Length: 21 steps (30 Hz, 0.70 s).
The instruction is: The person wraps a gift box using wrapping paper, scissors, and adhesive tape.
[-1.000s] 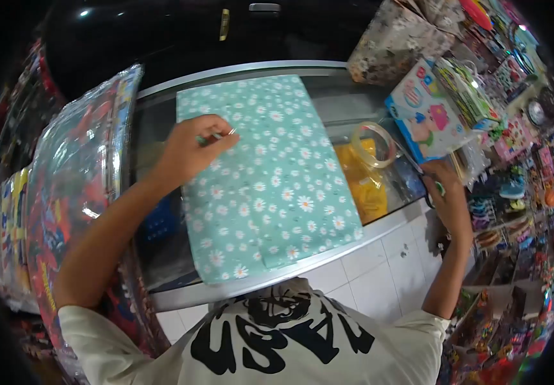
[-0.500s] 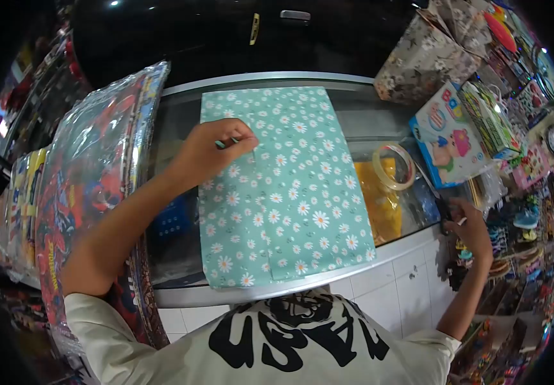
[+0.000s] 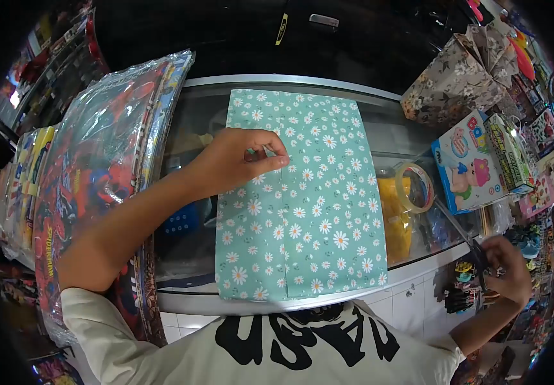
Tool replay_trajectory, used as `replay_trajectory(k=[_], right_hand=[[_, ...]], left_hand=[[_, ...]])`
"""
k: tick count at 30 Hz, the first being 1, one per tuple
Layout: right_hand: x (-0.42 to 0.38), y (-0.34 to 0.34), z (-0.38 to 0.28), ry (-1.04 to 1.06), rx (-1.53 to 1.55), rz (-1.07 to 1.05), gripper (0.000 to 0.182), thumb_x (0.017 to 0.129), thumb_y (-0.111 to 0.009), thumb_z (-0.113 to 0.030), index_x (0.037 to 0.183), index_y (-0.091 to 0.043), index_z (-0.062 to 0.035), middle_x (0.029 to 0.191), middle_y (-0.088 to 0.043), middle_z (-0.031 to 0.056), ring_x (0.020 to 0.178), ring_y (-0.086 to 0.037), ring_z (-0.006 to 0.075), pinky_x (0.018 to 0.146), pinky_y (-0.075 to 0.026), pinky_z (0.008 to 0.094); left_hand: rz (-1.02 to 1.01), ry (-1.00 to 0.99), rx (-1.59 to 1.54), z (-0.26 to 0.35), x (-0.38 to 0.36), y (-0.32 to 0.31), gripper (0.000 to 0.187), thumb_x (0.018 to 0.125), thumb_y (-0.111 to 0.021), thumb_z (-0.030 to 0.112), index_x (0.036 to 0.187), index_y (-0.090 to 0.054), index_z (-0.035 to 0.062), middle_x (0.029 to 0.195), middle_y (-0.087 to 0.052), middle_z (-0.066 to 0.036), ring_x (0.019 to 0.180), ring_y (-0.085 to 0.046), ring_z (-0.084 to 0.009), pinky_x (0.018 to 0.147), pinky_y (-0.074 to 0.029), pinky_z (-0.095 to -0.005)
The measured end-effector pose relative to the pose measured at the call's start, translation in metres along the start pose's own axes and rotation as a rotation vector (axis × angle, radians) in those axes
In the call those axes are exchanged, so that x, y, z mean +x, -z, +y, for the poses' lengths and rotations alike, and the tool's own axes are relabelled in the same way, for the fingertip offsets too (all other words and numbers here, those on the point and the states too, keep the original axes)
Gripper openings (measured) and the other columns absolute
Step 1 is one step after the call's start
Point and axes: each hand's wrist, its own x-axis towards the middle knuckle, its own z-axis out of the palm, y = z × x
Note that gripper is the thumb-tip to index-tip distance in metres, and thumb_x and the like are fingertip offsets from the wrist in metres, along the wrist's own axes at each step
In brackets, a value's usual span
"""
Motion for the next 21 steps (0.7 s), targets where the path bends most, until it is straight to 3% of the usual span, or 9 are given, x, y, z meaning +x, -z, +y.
replay_trajectory(k=[2,4,6,12,16,21], right_hand=[[0.023,-0.024,-0.03,0.2,-0.029,0.014,0.066,0.053,-0.083,-0.016,0.113,-0.06,0.0015,0.079,-0.056,-0.0002,0.064,-0.047,0.0067,0.056,-0.039,0.0239],[0.066,-0.046,-0.065,0.541,-0.155,-0.098,0.071,0.052,-0.085,-0.025,0.112,-0.061,0.0028,0.08,-0.059,0.0047,0.066,-0.053,0.012,0.057,-0.041,0.0267],[0.105,-0.064,-0.082,0.647,-0.235,-0.217,0.068,0.053,-0.085,-0.027,0.109,-0.064,0.0036,0.075,-0.06,0.0069,0.065,-0.057,0.017,0.057,-0.043,0.0291],[0.159,-0.089,-0.11,0.505,-0.304,-0.36,0.053,0.062,-0.081,-0.025,0.108,-0.068,0.0,0.063,-0.057,0.0054,0.057,-0.056,0.0207,0.057,-0.044,0.0315],[0.179,-0.097,-0.107,0.583,-0.33,-0.396,0.055,0.066,-0.075,-0.014,0.119,-0.065,-0.0017,0.073,-0.062,0.0068,0.062,-0.056,0.0136,0.058,-0.045,0.0279],[0.191,-0.1,-0.109,0.604,-0.264,-0.453,0.052,0.071,-0.068,-0.003,0.122,-0.063,-0.0002,0.088,-0.07,0.0115,0.072,-0.067,0.0172,0.067,-0.051,0.0293]], left_hand=[[0.026,-0.032,-0.003,-0.003,0.001,-0.002,0.017,0.091,-0.067,0.021,0.096,-0.068,0.005,0.088,-0.069,-0.003,0.077,-0.061,-0.0105,0.071,-0.049,-0.0279],[0.039,-0.052,-0.008,-0.004,0.002,-0.002,0.017,0.092,-0.067,0.021,0.096,-0.068,0.0049,0.088,-0.069,-0.003,0.078,-0.062,-0.0107,0.072,-0.05,-0.028],[0.042,-0.06,-0.013,-0.005,0.002,-0.002,0.018,0.092,-0.067,0.022,0.097,-0.068,0.0049,0.088,-0.069,-0.003,0.08,-0.062,-0.011,0.073,-0.05,-0.0278],[0.055,-0.118,0.002,-0.009,0.002,-0.004,0.019,0.092,-0.067,0.025,0.099,-0.07,0.007,0.089,-0.07,-0.001,0.078,-0.061,-0.0073,0.069,-0.048,-0.0255],[0.036,-0.102,0.007,-0.003,0.001,-0.004,0.017,0.093,-0.065,0.021,0.097,-0.066,0.0047,0.091,-0.069,-0.004,0.081,-0.063,-0.0128,0.076,-0.052,-0.0287],[0.042,-0.12,-0.024,-0.008,0.003,-0.005,0.018,0.092,-0.066,0.024,0.098,-0.069,0.0068,0.089,-0.069,0.0,0.076,-0.06,-0.0079,0.069,-0.049,-0.0257]])
